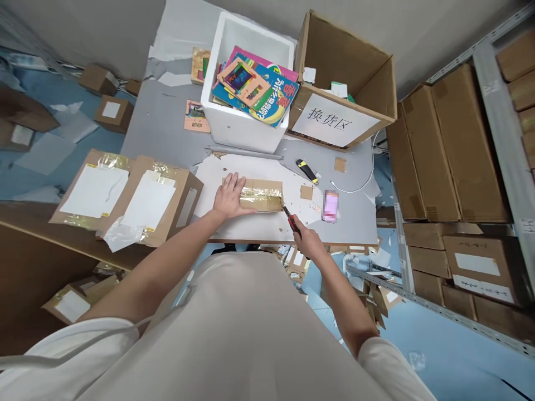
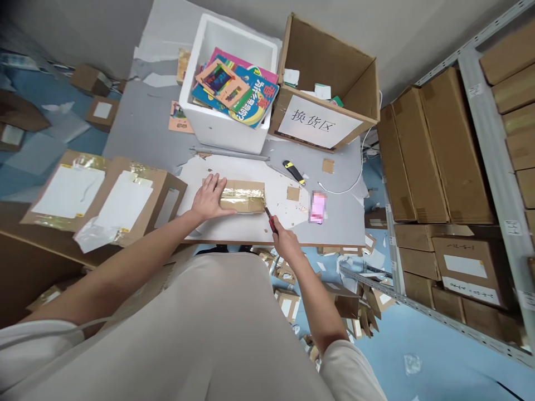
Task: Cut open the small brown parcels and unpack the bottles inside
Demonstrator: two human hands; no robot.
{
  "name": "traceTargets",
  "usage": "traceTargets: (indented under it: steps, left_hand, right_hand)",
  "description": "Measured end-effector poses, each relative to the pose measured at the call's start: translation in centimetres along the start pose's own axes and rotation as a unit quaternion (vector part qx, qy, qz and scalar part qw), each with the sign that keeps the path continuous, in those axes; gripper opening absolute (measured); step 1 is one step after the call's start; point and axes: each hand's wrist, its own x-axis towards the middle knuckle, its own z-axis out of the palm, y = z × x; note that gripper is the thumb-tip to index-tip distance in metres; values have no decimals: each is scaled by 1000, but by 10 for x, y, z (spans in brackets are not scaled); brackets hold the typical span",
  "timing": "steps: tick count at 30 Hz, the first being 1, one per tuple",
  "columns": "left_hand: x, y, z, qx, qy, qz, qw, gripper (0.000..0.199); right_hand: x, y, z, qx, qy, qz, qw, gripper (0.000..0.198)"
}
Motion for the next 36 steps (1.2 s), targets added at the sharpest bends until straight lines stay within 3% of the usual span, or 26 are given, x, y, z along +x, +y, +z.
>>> traceTargets:
  steps: [3, 5, 8, 11, 13, 16, 20, 23, 29, 32, 36]
  left_hand:
    - [-7, -8, 3, -58, 50, 29, 997, 122]
    - [-19, -16, 9, -113, 111, 25, 987, 128]
    - [-44, -28, 29, -206, 159, -73, 963, 133]
    - [-64, -37, 46, -324, 95, -167, 926, 102]
    - [-68, -39, 46, -372, 78, -186, 906, 78]
    - [-65, -37, 32, -317, 102, -198, 922, 56]
    - [-54, -32, 17, -197, 79, -239, 947, 47]
    - [-46, -31, 20, -186, 71, -244, 949, 45]
    - [-59, -44, 32, -228, 55, -222, 946, 41]
    - [-81, -55, 44, -284, 28, -222, 932, 53]
    - [-103, -60, 63, -324, -20, -205, 923, 66]
  right_hand:
    - [9, 17, 14, 137, 116, 4, 984, 64]
    - [31, 21, 30, 276, 169, 21, 946, 60]
    - [70, 15, 57, 459, 164, 35, 872, 47]
    - [96, 3, 75, 540, 127, 28, 832, 45]
    - [102, -2, 78, 548, 130, 16, 826, 40]
    - [104, -2, 70, 512, 176, -2, 841, 34]
    - [112, 4, 57, 397, 205, 9, 894, 34]
    - [119, 6, 57, 360, 198, 26, 911, 35]
    - [106, 18, 72, 465, 151, 7, 872, 38]
    - [89, 29, 82, 526, 101, -10, 844, 48]
    - [73, 37, 95, 578, 79, 7, 812, 60]
